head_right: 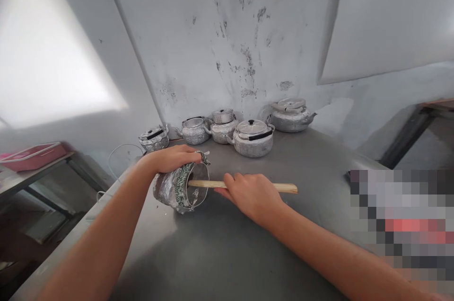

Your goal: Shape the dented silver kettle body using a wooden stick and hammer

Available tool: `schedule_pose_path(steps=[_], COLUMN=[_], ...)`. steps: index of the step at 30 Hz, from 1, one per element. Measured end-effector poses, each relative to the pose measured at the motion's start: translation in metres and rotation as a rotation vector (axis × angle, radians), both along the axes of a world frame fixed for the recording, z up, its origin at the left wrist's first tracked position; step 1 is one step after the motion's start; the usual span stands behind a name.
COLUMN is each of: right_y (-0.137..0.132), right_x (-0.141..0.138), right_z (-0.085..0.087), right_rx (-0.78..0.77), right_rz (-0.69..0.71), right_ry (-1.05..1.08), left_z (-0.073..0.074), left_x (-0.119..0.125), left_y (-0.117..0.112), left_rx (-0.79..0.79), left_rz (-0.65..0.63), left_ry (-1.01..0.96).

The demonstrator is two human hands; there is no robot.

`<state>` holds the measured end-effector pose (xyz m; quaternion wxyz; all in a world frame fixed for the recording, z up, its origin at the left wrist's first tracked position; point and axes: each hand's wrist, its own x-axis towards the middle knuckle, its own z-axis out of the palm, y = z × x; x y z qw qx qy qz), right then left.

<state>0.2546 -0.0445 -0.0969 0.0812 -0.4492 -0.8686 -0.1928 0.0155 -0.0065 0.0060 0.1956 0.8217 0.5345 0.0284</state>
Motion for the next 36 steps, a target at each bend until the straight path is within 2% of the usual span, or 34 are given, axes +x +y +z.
schedule_pose_path(steps=[3,6,10,14,16,18,21,25,29,33,36], right_y=[-0.0017,-0.0028,-0.0034,-0.0043,-0.0037,-0.0030,-0.0023,-0.0024,-0.0031,-0.0031,-0.0038], right_x=[-0.0008,-0.0012,-0.0011,-0.0011,-0.0008,0.0000,0.0017,0.0033,0.0030,0.0013,0.0004], right_z=[0.0017,0.0028,0.0001,-0.0039,-0.0052,-0.0060,-0.0062,-0.0049,-0.0037,-0.0025,-0.0022], right_rx=[-0.015,-0.011,-0.003,0.043,0.049,0.070,0.107,0.098,0.091,0.076,0.086], right_rz=[-0.050,-0.006,-0.046,0.030,0.002,-0.020,0.046,-0.012,0.024,-0.032,0.008], right_ry=[-0.026,-0.020,-0.031,-0.001,-0.004,-0.002,0.027,0.002,0.018,0.005,0.007], left_z=[-0.0004,-0.0008,-0.0011,-0.0008,-0.0005,-0.0003,-0.0001,-0.0006,-0.0012,-0.0008,-0.0007], left_x=[0.0002,0.0001,0.0003,0.0011,0.0014,0.0015,0.0018,0.0023,0.0023,0.0025,0.0027], left_y=[0.0000,-0.0002,0.0004,0.0009,0.0006,-0.0001,-0.0008,0.0003,0.0012,0.0002,-0.0001], left_rx=[0.000,-0.004,0.015,0.009,0.013,0.009,-0.005,0.015,0.006,0.004,-0.004], left_rz=[-0.007,-0.008,-0.031,-0.047,-0.054,-0.044,-0.015,-0.029,-0.033,-0.015,-0.010], left_ry=[-0.007,-0.018,-0.010,-0.003,0.000,-0.004,-0.016,-0.018,-0.016,-0.032,-0.031])
